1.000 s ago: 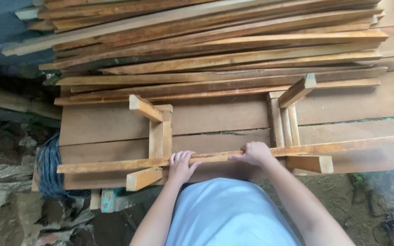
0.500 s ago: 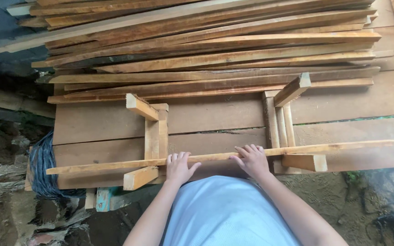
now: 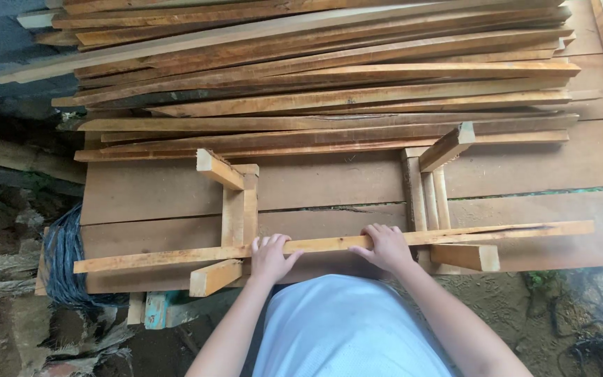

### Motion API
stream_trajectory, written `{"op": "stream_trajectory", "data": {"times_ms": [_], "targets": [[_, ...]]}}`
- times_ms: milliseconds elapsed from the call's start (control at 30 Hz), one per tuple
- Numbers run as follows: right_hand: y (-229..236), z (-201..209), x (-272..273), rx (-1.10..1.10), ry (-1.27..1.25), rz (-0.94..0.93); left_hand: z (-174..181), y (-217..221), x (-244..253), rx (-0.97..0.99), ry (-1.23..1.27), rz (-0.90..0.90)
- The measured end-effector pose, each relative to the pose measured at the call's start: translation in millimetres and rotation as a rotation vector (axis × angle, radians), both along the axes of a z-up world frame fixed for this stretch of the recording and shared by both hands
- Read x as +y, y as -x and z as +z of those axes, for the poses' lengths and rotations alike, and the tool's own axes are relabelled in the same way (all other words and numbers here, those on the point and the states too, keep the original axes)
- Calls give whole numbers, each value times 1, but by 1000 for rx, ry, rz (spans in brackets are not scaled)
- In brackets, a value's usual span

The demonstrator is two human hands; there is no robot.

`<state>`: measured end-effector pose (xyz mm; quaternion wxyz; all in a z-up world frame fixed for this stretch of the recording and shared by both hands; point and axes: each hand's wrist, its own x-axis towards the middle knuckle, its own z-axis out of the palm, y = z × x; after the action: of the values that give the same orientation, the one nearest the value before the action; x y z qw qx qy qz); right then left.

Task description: Sorting and arranging thin wooden slats onto a rack in a workshop environment.

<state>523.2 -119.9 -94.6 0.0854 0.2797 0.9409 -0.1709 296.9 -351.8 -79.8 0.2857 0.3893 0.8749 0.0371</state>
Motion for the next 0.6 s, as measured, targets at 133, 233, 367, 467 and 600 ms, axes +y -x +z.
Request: {"op": "stream_trajectory", "data": {"times_ms": [133, 233, 367, 467, 600], "targets": [[17, 22, 2, -270, 162, -35, -1, 12, 10, -125, 89, -45], [19, 20, 2, -311, 176, -14, -7, 18, 11, -174, 127, -37], [20, 11, 6, -371, 166, -26, -3, 17, 13, -173, 120, -31], [20, 12, 5, -367, 195, -21, -2, 16, 12, -181, 128, -30], [26, 7, 12, -422, 186, -23, -4, 22, 13, -187, 130, -28]]}}
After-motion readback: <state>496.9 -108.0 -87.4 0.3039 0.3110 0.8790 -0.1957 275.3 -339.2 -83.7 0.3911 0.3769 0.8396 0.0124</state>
